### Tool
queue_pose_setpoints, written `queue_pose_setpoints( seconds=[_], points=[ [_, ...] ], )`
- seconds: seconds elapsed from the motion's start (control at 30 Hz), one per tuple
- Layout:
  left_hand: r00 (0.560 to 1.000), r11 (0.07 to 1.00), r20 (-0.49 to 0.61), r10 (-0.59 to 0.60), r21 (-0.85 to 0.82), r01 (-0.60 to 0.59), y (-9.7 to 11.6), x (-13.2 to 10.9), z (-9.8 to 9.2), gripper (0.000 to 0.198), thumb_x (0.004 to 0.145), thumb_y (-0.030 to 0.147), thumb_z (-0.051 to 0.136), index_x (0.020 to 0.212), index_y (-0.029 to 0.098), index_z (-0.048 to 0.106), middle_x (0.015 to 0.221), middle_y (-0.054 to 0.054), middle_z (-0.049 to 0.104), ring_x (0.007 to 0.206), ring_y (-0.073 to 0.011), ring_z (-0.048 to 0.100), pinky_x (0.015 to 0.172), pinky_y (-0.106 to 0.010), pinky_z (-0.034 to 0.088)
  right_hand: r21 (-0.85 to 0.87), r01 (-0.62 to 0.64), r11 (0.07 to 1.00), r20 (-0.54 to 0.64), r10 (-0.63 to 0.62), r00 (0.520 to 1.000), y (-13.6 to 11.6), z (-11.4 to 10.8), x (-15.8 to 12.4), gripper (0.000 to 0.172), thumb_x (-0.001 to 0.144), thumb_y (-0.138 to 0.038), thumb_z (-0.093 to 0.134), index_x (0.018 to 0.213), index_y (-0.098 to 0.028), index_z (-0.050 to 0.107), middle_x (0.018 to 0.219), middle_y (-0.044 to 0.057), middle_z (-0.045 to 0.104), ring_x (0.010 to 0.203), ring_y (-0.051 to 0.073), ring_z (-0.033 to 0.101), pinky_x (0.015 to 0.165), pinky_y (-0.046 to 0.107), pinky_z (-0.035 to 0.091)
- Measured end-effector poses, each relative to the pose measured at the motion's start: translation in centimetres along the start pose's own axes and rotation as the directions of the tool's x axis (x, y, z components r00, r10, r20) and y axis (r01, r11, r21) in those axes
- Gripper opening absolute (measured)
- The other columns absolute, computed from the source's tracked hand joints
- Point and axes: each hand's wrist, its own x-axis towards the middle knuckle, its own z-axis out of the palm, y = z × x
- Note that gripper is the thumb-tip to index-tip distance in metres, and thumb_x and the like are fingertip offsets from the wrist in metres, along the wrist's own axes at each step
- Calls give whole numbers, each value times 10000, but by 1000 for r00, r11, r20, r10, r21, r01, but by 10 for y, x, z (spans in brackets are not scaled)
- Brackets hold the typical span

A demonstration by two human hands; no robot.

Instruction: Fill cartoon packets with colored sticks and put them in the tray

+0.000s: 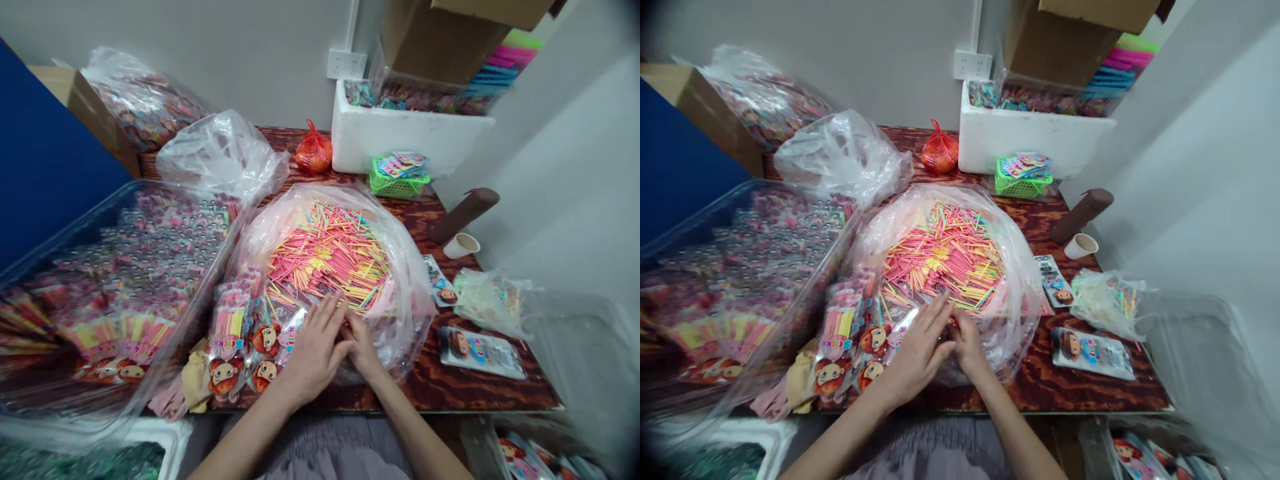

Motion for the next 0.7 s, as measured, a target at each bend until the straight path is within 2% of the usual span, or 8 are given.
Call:
queue_pose_setpoints(
  seconds=[0.07,0.17,0.23,0.3,0.43,0.5,0.6,0.7],
  points=[
    [991,997,-114,-76,19,78,-10,-8,-9,595,972,316,424,1523,241,211,1573,-113,307,1451,-243,275,1161,-478,282,7,-39,999,4,39,999,-2,-3,3,222,918,-373,528,988,-204,654,944,58,690,902,218,630,847,325,485],
    [954,965,-232,-190,132,225,-32,-25,-23,444,957,300,451,1390,205,451,1374,-139,542,1292,-280,468,1074,-496,379,55,-90,994,-8,91,996,-6,-4,5,155,905,-327,552,918,-212,655,861,31,691,849,202,646,799,297,485],
    [952,936,-194,-235,220,275,-43,-35,-28,348,938,303,485,1253,182,571,1210,-135,629,1150,-290,542,1015,-506,414,90,-100,991,-3,100,995,-8,-4,5,144,897,-316,563,907,-213,663,863,28,701,854,201,656,805,297,487],
    [966,925,-110,-233,283,255,-50,-40,-32,306,926,302,508,1187,176,609,1141,-118,654,1085,-282,556,1024,-516,390,112,-107,988,3,107,994,-8,-4,5,148,894,-316,569,908,-214,674,875,30,711,865,203,665,815,302,492],
    [985,926,31,-170,347,149,-51,-38,-36,367,881,279,585,1238,194,578,1189,-99,641,1150,-284,522,1102,-527,280,108,-100,989,4,100,995,-9,-6,5,153,888,-319,587,918,-216,696,885,33,729,876,208,675,828,315,500],
    [981,921,88,-173,367,130,-51,-34,-37,404,848,263,626,1244,196,575,1119,-91,652,1103,-280,538,1098,-519,277,95,-92,991,10,91,996,-9,-7,5,167,890,-329,588,912,-215,709,895,39,738,887,213,678,838,323,501],
    [972,904,103,-211,399,154,-52,-32,-37,417,834,257,639,1237,172,574,1040,-91,636,1007,-271,550,1029,-478,352,106,-97,990,13,96,995,-11,-7,6,184,885,-352,598,928,-219,718,906,45,751,901,223,686,850,342,510],
    [962,880,45,-269,417,227,-51,-33,-36,431,843,238,621,1261,164,548,1102,-107,603,1008,-274,540,918,-421,420,134,-112,985,16,111,994,-11,-8,6,182,874,-350,615,956,-223,717,906,42,760,893,225,697,845,348,520]
  ],
)
